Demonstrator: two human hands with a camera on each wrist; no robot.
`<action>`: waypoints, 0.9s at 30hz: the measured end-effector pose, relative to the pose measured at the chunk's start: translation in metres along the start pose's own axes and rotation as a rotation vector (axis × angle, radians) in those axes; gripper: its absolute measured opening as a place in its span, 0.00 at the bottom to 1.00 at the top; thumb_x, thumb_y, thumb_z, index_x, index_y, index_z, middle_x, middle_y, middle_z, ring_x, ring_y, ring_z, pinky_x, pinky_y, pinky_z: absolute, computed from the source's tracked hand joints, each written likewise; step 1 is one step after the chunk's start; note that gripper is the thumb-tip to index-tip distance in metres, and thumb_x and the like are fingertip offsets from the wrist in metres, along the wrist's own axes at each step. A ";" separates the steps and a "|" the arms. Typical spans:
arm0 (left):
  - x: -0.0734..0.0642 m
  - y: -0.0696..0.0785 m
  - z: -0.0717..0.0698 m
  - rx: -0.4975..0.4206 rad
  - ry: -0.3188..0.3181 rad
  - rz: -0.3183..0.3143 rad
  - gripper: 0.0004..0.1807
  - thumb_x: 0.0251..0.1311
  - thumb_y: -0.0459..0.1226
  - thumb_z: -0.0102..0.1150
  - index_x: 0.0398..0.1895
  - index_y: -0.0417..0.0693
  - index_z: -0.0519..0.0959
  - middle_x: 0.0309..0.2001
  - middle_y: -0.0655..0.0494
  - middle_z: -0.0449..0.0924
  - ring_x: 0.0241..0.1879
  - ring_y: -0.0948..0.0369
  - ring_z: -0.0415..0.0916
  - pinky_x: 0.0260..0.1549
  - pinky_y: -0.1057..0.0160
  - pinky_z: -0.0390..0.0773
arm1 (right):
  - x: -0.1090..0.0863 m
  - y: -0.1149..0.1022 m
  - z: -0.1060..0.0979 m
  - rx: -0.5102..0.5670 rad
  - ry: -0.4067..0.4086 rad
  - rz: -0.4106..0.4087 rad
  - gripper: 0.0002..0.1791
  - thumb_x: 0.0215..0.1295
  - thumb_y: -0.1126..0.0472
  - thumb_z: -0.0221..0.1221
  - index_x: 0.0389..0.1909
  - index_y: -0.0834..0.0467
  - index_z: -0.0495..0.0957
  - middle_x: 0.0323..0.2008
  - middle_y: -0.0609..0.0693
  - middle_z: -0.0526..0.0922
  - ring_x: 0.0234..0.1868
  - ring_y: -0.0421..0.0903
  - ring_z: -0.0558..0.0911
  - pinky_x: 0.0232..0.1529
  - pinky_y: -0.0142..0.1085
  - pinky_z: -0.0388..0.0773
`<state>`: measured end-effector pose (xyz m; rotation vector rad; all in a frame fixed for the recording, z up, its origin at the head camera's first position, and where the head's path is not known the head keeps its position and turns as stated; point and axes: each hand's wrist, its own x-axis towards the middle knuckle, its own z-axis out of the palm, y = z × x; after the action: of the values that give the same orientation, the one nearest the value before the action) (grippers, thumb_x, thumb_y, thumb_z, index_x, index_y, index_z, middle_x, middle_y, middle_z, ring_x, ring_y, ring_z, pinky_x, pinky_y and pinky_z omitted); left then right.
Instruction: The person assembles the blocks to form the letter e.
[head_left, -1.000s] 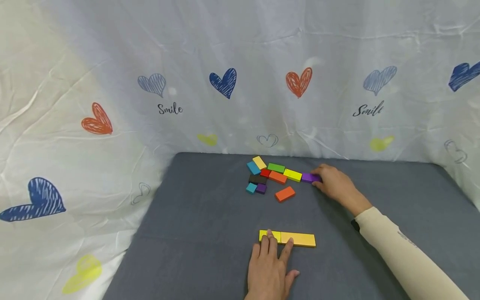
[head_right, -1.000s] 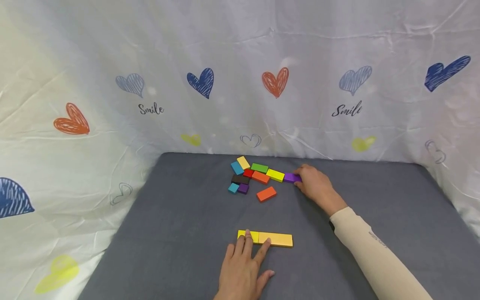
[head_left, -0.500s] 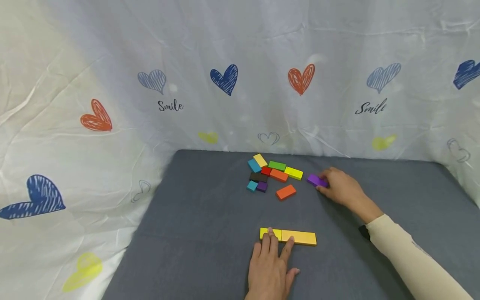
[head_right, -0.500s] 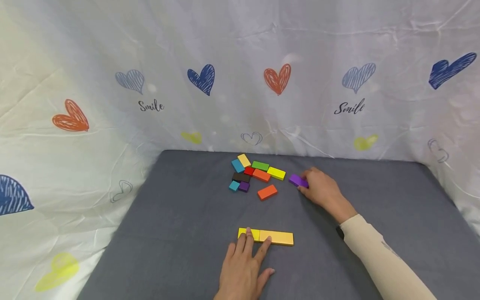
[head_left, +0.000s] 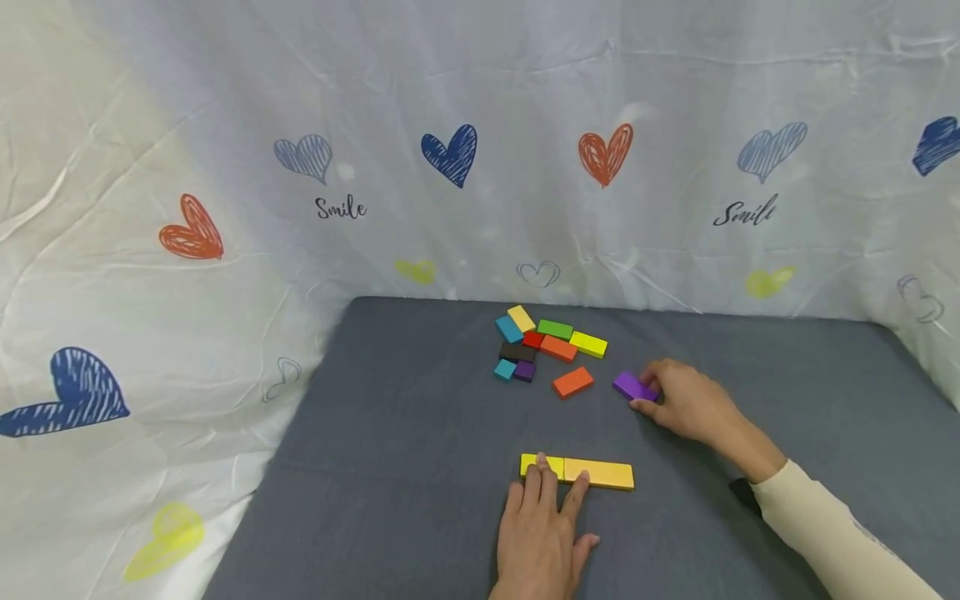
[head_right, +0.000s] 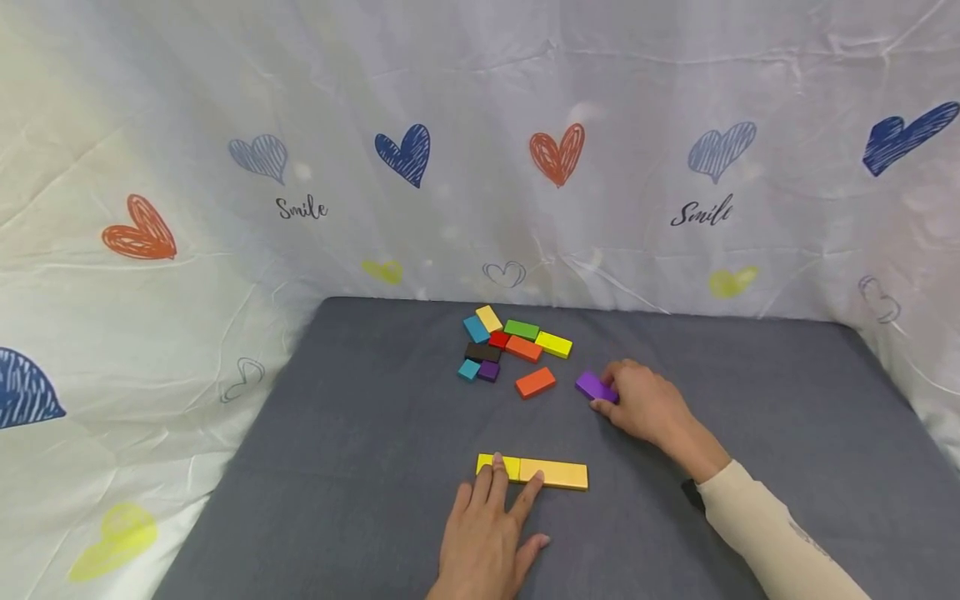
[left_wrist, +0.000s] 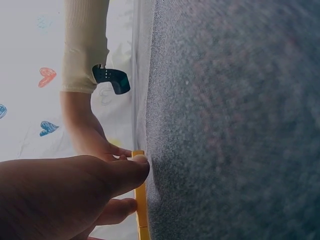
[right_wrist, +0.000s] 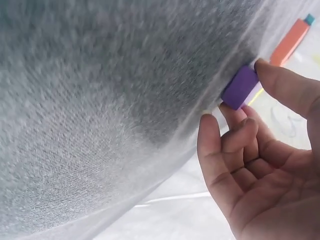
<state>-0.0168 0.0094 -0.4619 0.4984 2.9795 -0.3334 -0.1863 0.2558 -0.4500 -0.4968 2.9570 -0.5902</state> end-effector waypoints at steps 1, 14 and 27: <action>0.000 0.000 0.000 -0.001 -0.005 0.000 0.39 0.67 0.75 0.46 0.81 0.83 0.61 0.76 0.50 0.68 0.71 0.55 0.65 0.59 0.55 0.69 | -0.002 -0.001 0.000 0.007 -0.006 -0.001 0.22 0.63 0.52 0.76 0.47 0.63 0.84 0.36 0.52 0.85 0.33 0.45 0.82 0.33 0.47 0.81; 0.004 0.002 -0.003 0.003 -0.077 -0.017 0.40 0.67 0.76 0.44 0.81 0.86 0.58 0.78 0.50 0.65 0.72 0.56 0.64 0.61 0.53 0.69 | -0.025 -0.013 -0.001 0.049 -0.087 -0.042 0.22 0.62 0.47 0.76 0.44 0.59 0.83 0.32 0.45 0.80 0.29 0.40 0.76 0.31 0.38 0.74; 0.002 0.001 -0.001 -0.002 -0.054 -0.011 0.39 0.67 0.75 0.45 0.81 0.85 0.59 0.76 0.50 0.66 0.70 0.56 0.64 0.60 0.54 0.68 | -0.031 -0.017 -0.001 0.083 -0.112 -0.031 0.13 0.69 0.48 0.70 0.38 0.53 0.83 0.24 0.40 0.78 0.22 0.38 0.73 0.25 0.35 0.69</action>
<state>-0.0181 0.0112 -0.4609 0.4654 2.9315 -0.3394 -0.1518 0.2516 -0.4423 -0.5492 2.8118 -0.6620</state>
